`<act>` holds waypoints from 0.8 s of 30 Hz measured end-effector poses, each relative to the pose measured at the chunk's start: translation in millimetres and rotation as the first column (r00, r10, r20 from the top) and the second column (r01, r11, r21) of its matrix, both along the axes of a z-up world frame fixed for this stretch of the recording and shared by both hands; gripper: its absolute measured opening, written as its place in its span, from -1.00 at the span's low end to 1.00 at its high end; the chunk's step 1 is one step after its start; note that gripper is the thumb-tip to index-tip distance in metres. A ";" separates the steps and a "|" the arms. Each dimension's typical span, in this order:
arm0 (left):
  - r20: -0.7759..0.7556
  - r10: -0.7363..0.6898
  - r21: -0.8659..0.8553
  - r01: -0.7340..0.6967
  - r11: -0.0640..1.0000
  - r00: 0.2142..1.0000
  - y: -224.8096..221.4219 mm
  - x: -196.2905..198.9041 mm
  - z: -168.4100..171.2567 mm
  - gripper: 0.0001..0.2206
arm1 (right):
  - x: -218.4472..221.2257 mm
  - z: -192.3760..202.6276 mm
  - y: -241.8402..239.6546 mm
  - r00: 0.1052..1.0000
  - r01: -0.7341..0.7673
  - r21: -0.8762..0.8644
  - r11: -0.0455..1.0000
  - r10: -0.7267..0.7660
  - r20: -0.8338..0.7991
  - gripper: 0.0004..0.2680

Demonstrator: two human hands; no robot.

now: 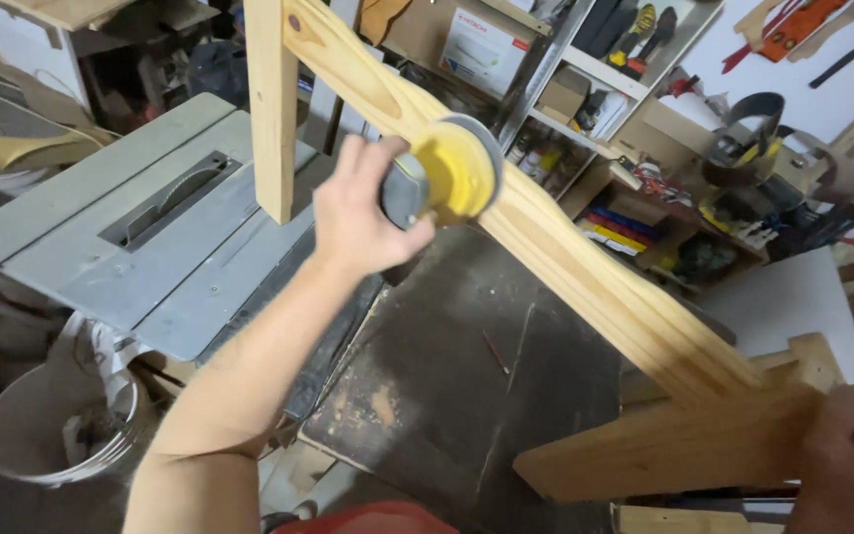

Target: Sanding a wooden frame using an orbital sander to smooth the surface and edges.

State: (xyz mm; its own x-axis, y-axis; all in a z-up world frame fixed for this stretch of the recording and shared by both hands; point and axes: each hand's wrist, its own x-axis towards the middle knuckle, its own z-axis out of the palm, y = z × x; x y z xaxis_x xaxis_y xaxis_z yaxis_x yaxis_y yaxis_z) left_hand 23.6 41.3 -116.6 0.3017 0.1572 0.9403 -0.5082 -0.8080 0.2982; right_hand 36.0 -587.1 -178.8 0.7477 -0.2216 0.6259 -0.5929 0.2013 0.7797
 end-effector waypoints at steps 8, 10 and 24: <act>-0.248 -0.053 0.002 0.055 0.998 0.967 30.6 4.8 61.9 -0.34 | -71.7 153.3 253.4 0.824 -0.261 0.842 0.471 0.564 -0.060 -0.51; -0.303 -0.080 0.064 0.103 0.993 0.950 24.9 10.2 86.0 -0.33 | -69.0 142.6 246.4 0.824 -0.309 0.829 0.466 0.567 -0.011 -0.52; -0.806 -0.043 0.349 0.533 0.771 0.590 -89.8 3.4 221.8 -0.24 | -70.3 115.4 229.4 0.784 -0.465 0.797 0.385 0.597 0.169 -0.53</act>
State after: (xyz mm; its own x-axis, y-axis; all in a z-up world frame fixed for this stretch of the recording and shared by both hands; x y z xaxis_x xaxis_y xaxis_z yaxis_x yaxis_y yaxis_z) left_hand 27.0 -48.6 105.1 0.8321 -0.4891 0.2616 -0.5496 -0.7904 0.2705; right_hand -34.3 -357.7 -63.3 0.9466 -0.0789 0.3125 -0.2378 -0.8254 0.5120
